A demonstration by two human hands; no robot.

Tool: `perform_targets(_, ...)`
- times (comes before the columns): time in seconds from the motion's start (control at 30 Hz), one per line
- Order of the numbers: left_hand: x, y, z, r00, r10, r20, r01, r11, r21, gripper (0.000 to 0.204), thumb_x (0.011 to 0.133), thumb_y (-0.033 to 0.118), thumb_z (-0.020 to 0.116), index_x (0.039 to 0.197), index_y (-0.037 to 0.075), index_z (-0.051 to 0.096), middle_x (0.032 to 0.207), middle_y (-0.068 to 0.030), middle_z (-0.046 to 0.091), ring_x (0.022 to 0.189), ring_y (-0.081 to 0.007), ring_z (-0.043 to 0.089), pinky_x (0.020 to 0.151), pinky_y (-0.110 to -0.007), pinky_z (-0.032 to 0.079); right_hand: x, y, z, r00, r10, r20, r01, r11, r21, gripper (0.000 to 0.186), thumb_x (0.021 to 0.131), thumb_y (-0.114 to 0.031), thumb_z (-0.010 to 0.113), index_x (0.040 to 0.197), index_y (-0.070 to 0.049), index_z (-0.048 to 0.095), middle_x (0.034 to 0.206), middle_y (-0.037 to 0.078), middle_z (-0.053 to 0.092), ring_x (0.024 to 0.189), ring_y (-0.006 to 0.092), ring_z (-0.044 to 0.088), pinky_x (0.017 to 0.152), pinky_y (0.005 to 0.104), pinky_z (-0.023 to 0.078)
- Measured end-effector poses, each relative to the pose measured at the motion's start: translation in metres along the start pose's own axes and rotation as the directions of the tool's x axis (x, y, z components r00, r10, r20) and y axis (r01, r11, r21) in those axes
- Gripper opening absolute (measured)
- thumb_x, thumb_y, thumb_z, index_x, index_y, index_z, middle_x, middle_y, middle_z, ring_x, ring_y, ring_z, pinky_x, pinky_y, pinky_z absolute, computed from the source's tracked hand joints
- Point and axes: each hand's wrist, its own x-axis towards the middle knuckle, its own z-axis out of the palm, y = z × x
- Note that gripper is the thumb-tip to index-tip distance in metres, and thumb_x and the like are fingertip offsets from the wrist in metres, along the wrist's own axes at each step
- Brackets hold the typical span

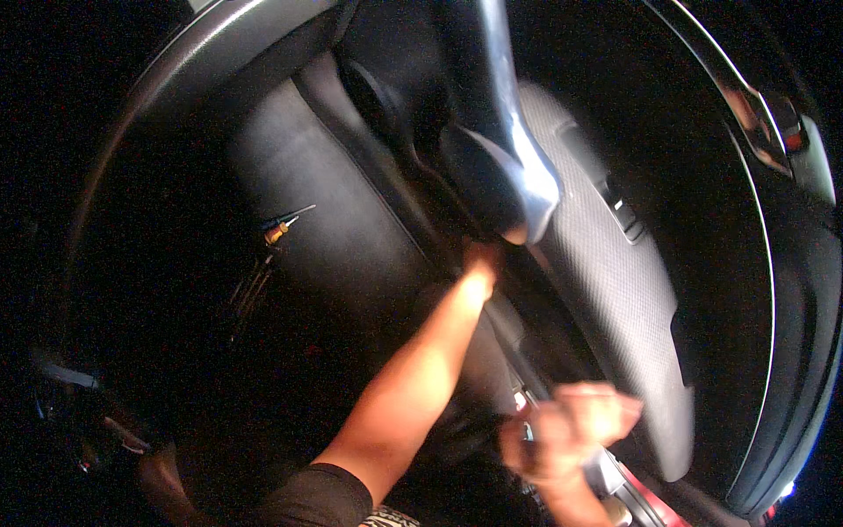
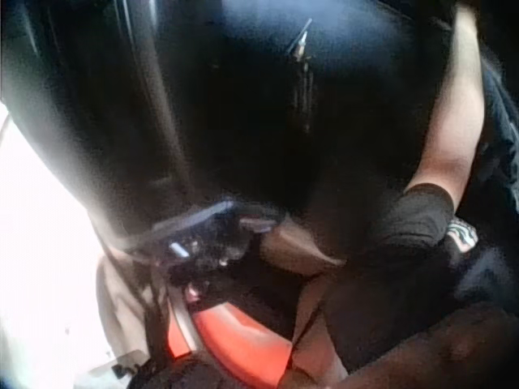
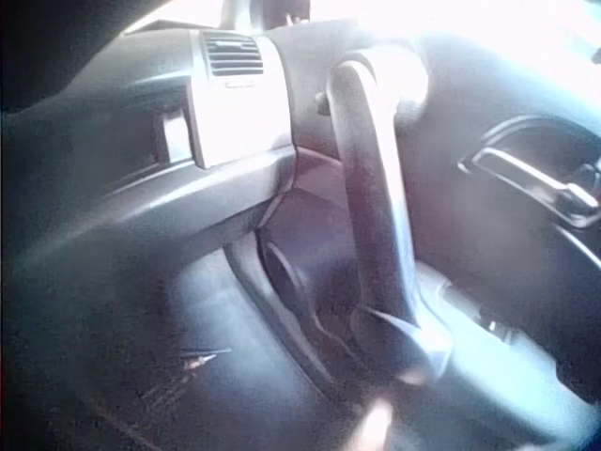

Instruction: The person uses a screwdriver to remove screws from the steering wheel column, then pulls the steering wheel away from the column to access the internal components. The person works inside a car with a red exterior.

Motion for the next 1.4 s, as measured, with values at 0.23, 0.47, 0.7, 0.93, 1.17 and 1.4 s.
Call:
perform_targets(0.23,-0.01,0.01,0.011,0.996,-0.086,0.036,0.076,0.975,0.211,0.092,0.084,0.016,0.062,0.155,-0.004,0.006,0.123,-0.0341,0.061,0.115,-0.044,0.062,0.101,-0.047,0.051,0.042,0.064,0.178,0.646,0.481,0.593,-0.406,0.874,-0.266,0.032,0.083,-0.024,0.073,0.107,-0.002,0.07,0.116,0.022,0.068,0.107,0.0393,0.065,0.092,0.048,0.053)
perform_targets(0.47,-0.018,-0.01,0.0,0.997,-0.042,0.068,0.024,0.969,0.247,0.093,0.084,0.016,0.063,0.155,-0.003,0.006,0.12,-0.0322,0.063,0.112,-0.0445,0.063,0.098,-0.049,0.052,0.053,0.043,0.19,0.376,0.597,0.709,-0.39,0.796,-0.463,0.025,0.089,-0.024,0.065,0.104,-0.006,0.074,0.108,0.018,0.072,0.104,0.0352,0.07,0.086,0.0457,0.057)
perform_targets(0.7,0.007,-0.037,0.011,0.994,0.077,0.082,-0.103,0.917,0.385,0.09,0.087,0.033,0.07,0.151,-0.005,0.021,0.122,-0.0304,0.063,0.111,-0.0402,0.065,0.092,-0.049,0.055,0.009,0.078,0.238,0.626,0.533,0.569,-0.362,0.845,-0.392,0.019,0.087,-0.02,0.064,0.094,-0.006,0.076,0.1,0.019,0.073,0.094,0.0364,0.072,0.082,0.0477,0.057)
perform_targets(0.93,0.029,0.036,-0.101,0.734,-0.029,0.678,-0.569,0.52,0.638,0.051,0.083,0.053,0.073,0.095,0.003,0.075,0.095,-0.0172,0.072,0.085,-0.0305,0.071,0.071,-0.047,0.059,0.046,0.052,0.218,0.51,0.549,0.662,-0.357,0.836,-0.417,0.026,0.093,-0.015,0.053,0.092,-0.006,0.077,0.101,0.02,0.073,0.096,0.0357,0.072,0.081,0.0476,0.058)
perform_targets(1.17,-0.051,0.227,-0.262,0.879,0.016,0.476,-0.429,-0.41,0.805,0.029,0.08,0.031,0.072,0.092,0.005,0.077,0.091,-0.0162,0.073,0.089,-0.0351,0.07,0.08,-0.045,0.056,0.051,0.064,0.22,0.578,0.484,0.657,-0.381,0.872,-0.307,0.03,0.095,-0.014,0.049,0.094,-0.006,0.077,0.098,0.017,0.074,0.09,0.0352,0.074,0.078,0.0461,0.059)
perform_targets(1.4,-0.162,0.208,-0.234,0.45,0.654,0.608,-0.692,-0.175,0.701,0.032,0.086,0.03,0.07,0.098,0.001,0.068,0.094,-0.018,0.068,0.088,-0.0375,0.066,0.077,-0.048,0.052,0.052,0.061,0.246,0.491,0.577,0.653,-0.582,0.775,-0.247,0.029,0.095,-0.015,0.05,0.099,-0.002,0.076,0.107,0.022,0.072,0.097,0.0363,0.072,0.078,0.0501,0.059)
